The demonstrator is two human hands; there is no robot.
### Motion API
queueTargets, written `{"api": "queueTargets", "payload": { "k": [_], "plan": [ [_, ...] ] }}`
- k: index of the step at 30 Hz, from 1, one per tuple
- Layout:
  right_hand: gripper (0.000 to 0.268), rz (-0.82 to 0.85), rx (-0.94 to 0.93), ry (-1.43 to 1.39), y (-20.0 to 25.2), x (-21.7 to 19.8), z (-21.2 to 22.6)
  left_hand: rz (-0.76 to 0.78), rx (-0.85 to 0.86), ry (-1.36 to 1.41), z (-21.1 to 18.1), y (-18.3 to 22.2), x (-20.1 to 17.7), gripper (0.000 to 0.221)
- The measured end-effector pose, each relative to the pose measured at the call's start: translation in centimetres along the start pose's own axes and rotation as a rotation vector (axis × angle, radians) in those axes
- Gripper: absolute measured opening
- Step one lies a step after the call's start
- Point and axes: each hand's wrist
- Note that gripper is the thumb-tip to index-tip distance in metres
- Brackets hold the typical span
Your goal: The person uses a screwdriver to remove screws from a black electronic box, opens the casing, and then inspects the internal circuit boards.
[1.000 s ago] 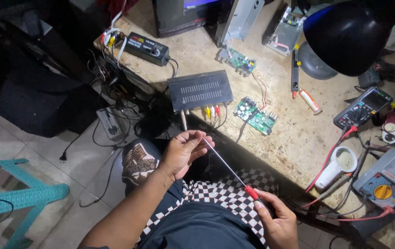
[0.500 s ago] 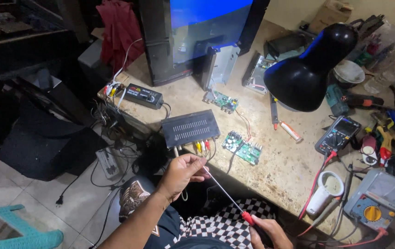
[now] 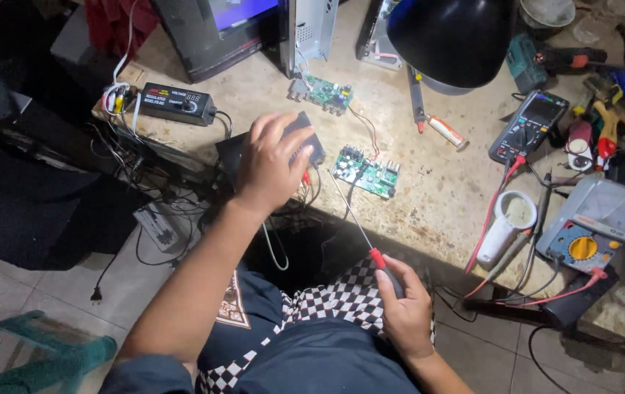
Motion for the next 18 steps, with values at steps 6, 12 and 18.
{"api": "queueTargets", "payload": {
  "k": [6, 12, 18],
  "plan": [
    [0.031, -0.006, -0.062, 0.044, -1.0, 0.8, -0.3, 0.521, -0.285, 0.084, 0.7, -3.1, 0.3, 0.057],
    [0.032, 0.018, -0.129, 0.041, -1.5, 1.3, -0.7, 0.539, -0.279, -0.065, 1.9, -3.7, 1.9, 0.058],
    [0.032, 0.023, -0.103, 0.033, -1.8, 1.4, -0.1, 0.538, -0.275, -0.050, 2.2, -3.7, 2.1, 0.058]
  ]
}}
Point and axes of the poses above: each hand's wrist, its own y-axis away from the middle knuckle, its own x-axis out of the palm, z = x × y, and after that the axes turned 14 degrees about z, right-handed
